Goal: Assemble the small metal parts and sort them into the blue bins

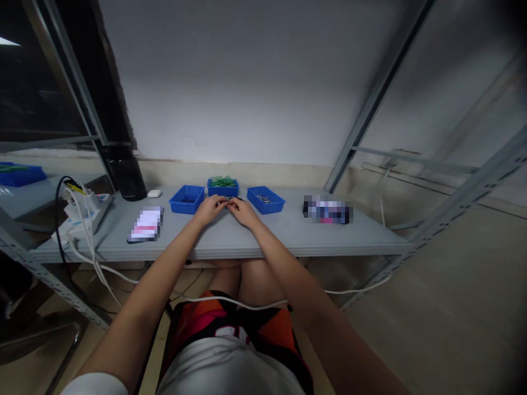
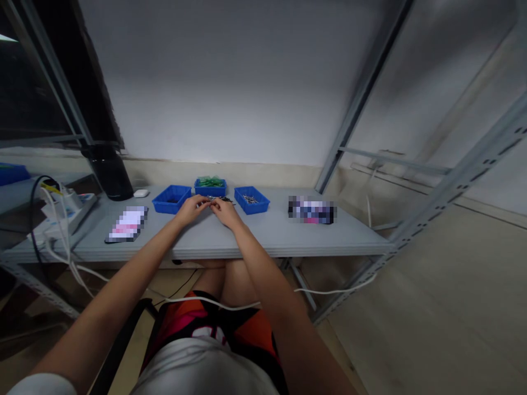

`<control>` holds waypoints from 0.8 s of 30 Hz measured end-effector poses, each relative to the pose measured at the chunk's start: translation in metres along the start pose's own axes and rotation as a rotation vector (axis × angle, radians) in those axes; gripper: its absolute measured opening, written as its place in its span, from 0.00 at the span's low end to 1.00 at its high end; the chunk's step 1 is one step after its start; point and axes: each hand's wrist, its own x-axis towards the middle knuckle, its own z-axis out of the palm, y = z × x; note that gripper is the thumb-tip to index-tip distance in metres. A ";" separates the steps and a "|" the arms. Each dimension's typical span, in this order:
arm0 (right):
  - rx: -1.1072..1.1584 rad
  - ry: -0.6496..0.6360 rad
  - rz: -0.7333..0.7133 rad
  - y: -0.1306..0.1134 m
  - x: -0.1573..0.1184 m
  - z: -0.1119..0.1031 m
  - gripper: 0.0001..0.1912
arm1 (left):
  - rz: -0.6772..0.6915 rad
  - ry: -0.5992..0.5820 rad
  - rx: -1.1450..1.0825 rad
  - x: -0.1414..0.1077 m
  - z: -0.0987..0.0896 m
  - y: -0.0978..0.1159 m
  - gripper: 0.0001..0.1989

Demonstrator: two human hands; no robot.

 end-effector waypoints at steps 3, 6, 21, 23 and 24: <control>-0.004 -0.014 -0.006 0.001 0.000 0.001 0.08 | 0.012 -0.021 0.011 0.000 -0.002 0.002 0.12; 0.004 -0.010 -0.002 0.000 0.000 0.000 0.08 | -0.008 0.011 -0.003 -0.001 -0.002 0.002 0.11; -0.013 0.030 0.051 0.003 0.003 0.000 0.10 | -0.079 -0.041 0.031 -0.002 -0.001 -0.004 0.10; -0.022 0.033 0.050 0.002 0.003 -0.001 0.10 | -0.073 -0.042 0.028 -0.002 -0.001 -0.004 0.10; -0.026 0.035 0.047 0.002 0.002 -0.001 0.10 | -0.070 -0.043 0.027 -0.002 -0.001 -0.005 0.10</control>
